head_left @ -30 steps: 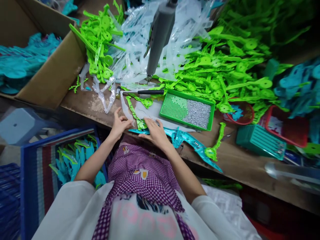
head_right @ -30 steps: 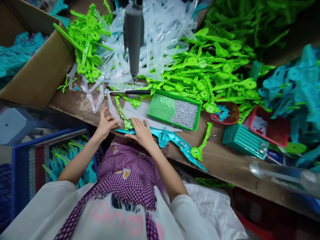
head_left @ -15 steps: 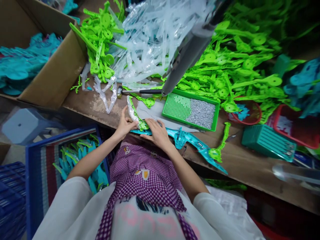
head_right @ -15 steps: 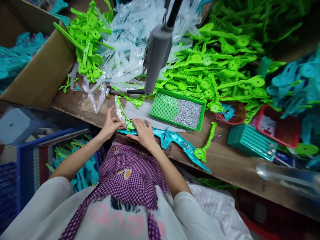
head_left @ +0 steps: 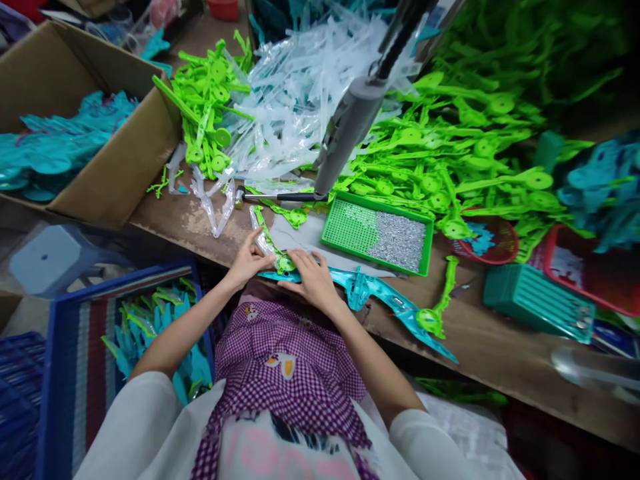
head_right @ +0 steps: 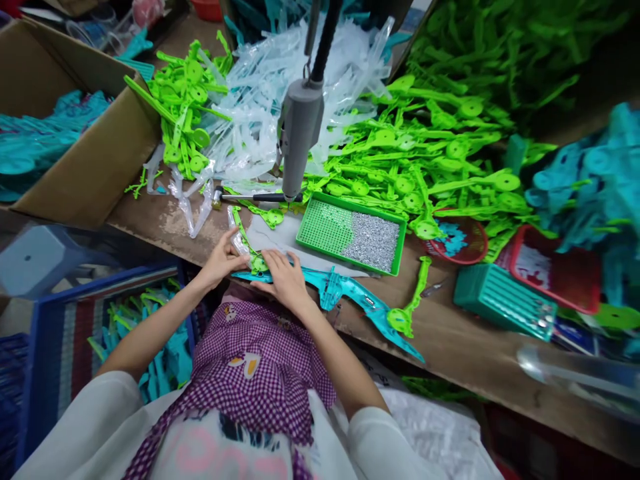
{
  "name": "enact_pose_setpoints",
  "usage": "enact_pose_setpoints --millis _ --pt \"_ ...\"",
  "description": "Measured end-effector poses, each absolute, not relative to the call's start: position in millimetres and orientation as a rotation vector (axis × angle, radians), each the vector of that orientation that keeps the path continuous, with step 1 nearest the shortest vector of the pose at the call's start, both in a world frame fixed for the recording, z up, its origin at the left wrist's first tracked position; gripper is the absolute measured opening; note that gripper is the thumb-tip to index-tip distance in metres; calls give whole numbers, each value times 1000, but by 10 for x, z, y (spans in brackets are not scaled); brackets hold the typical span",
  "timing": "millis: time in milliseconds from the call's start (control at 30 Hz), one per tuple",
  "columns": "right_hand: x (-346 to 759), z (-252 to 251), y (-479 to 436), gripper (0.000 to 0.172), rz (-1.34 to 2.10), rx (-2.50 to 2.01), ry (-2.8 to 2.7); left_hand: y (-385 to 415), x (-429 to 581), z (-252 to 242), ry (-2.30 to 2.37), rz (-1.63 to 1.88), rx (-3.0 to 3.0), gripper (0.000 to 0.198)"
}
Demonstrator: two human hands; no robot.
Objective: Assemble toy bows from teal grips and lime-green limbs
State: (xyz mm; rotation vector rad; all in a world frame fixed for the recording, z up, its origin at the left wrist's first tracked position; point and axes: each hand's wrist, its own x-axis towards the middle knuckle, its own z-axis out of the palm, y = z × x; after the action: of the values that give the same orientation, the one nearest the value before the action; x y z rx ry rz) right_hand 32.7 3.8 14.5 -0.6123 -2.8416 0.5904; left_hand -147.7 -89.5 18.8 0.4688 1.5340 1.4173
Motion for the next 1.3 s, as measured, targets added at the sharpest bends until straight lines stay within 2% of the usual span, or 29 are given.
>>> enact_pose_setpoints --millis 267,567,667,833,967,1300 --pt "321 169 42 71 630 -625 -2846 -942 -1447 213 1475 1508 382 107" --pt "329 160 54 67 626 -601 -2827 -920 -1453 215 1609 1354 561 108" --pt "334 148 63 68 635 -596 -2815 -941 -1517 234 1760 1187 782 97" --pt "343 153 68 69 658 -574 -2805 -988 -1654 271 2168 888 1335 65" --pt "355 155 64 72 676 -566 -2805 -935 -1759 173 2231 786 1592 42" --pt "362 137 88 71 712 -557 -2831 -710 -1834 136 2264 618 1727 50"
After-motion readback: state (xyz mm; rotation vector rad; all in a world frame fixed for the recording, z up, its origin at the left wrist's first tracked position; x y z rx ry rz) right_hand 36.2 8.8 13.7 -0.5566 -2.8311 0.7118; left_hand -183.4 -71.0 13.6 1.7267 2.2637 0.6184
